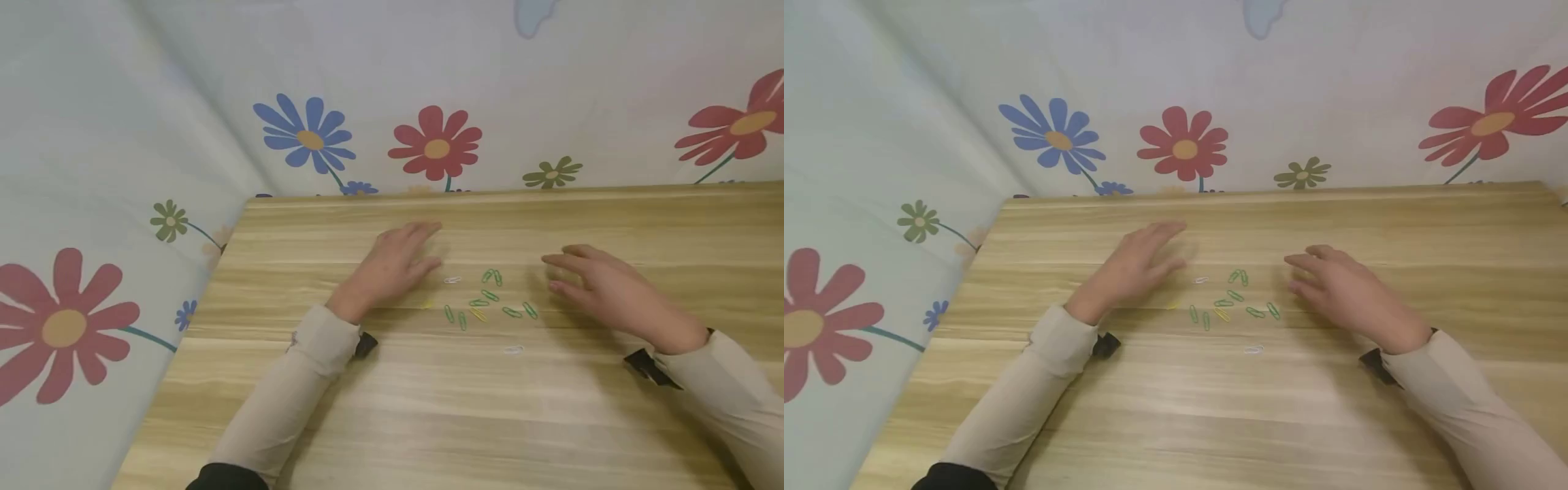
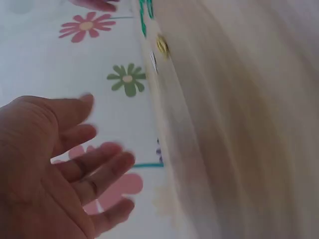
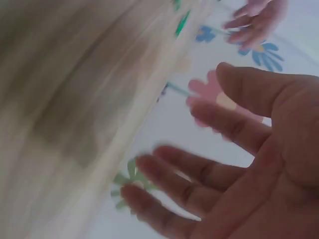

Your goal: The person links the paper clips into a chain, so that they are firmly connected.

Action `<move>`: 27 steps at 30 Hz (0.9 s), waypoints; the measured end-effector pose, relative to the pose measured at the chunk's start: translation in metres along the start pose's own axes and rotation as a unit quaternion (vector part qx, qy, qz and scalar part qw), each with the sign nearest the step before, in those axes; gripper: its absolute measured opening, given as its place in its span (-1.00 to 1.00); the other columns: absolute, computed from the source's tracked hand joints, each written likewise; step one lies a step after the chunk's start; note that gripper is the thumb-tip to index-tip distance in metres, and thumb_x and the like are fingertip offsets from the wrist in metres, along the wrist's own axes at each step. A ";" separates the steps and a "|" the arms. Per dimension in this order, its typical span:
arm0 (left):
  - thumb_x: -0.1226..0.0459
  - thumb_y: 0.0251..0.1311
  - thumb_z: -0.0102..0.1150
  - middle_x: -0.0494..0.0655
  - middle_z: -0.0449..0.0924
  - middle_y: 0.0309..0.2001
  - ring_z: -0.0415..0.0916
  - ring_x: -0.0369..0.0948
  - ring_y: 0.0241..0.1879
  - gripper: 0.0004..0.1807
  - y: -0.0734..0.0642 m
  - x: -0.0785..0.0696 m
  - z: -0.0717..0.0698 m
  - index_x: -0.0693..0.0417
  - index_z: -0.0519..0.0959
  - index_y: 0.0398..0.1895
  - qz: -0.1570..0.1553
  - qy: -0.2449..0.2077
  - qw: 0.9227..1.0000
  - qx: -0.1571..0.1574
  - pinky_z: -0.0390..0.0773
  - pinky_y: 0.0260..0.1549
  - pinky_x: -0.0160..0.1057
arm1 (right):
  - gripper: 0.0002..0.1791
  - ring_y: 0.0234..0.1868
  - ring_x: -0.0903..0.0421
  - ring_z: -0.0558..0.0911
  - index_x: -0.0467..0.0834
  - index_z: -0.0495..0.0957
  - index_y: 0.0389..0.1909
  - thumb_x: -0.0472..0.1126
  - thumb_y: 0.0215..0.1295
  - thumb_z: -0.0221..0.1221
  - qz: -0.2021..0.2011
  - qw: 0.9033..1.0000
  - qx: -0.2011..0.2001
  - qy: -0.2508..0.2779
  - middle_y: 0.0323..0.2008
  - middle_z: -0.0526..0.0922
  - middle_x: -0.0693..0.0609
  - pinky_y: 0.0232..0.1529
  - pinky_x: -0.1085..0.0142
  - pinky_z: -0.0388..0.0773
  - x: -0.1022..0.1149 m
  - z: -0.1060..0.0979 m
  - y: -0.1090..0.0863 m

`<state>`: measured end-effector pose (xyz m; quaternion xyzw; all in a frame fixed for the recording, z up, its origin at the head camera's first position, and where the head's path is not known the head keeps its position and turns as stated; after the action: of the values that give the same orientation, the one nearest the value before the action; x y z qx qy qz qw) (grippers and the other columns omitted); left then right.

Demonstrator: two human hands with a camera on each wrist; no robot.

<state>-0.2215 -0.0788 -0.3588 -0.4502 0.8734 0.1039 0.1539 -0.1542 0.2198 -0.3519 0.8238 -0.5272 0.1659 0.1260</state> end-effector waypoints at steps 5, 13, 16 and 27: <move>0.32 0.49 0.07 -0.09 0.61 0.07 0.54 -0.20 0.02 -0.70 0.011 -0.006 0.015 0.08 0.61 0.20 0.000 -0.110 0.994 0.022 0.48 0.08 -0.22 | -0.78 -0.22 0.08 0.62 -0.17 0.69 0.01 -0.28 0.40 0.25 -0.015 0.993 0.029 0.109 -0.22 0.67 0.06 -0.21 0.12 0.57 0.012 0.010 0.007; 0.39 0.41 0.17 -0.14 0.50 0.00 0.47 -0.22 -0.03 -0.73 0.016 0.007 0.043 0.02 0.67 0.10 -0.005 -0.198 0.980 0.012 0.46 0.01 -0.27 | -0.75 -0.44 0.14 0.54 -0.26 0.63 0.01 -0.39 0.32 0.27 0.012 0.971 0.085 0.223 -0.34 0.65 0.03 -0.46 0.30 0.51 0.004 0.030 0.016; 0.40 0.39 0.18 -0.10 0.46 0.10 0.42 -0.19 0.07 -0.68 0.017 0.009 0.047 -0.03 0.67 0.13 0.017 -0.205 0.979 0.012 0.40 0.09 -0.22 | -0.70 -0.46 0.13 0.51 -0.26 0.62 0.05 -0.40 0.30 0.28 0.012 0.967 0.093 0.235 -0.36 0.62 0.04 -0.49 0.31 0.48 -0.001 0.034 0.016; 0.26 0.44 0.17 -0.08 0.35 0.35 0.17 -0.08 0.36 -0.79 0.021 0.005 0.050 -0.15 0.72 0.00 0.048 -0.133 0.989 0.039 0.03 0.34 0.02 | -0.73 -0.47 0.17 0.41 -0.13 0.65 -0.03 -0.40 0.27 0.31 -0.023 0.981 0.080 0.172 -0.48 0.47 0.14 -0.48 0.32 0.40 0.003 0.036 0.014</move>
<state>-0.2326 -0.0541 -0.4060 -0.3839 0.8689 0.1358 0.2814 -0.1609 0.1976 -0.3825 0.8022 -0.4635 0.3443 0.1520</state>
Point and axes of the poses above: each hand's wrist, its own y-axis towards the middle knuckle, its own z-axis out of the palm, x = y × z, the point moved 4 cm from there along y, towards the middle knuckle
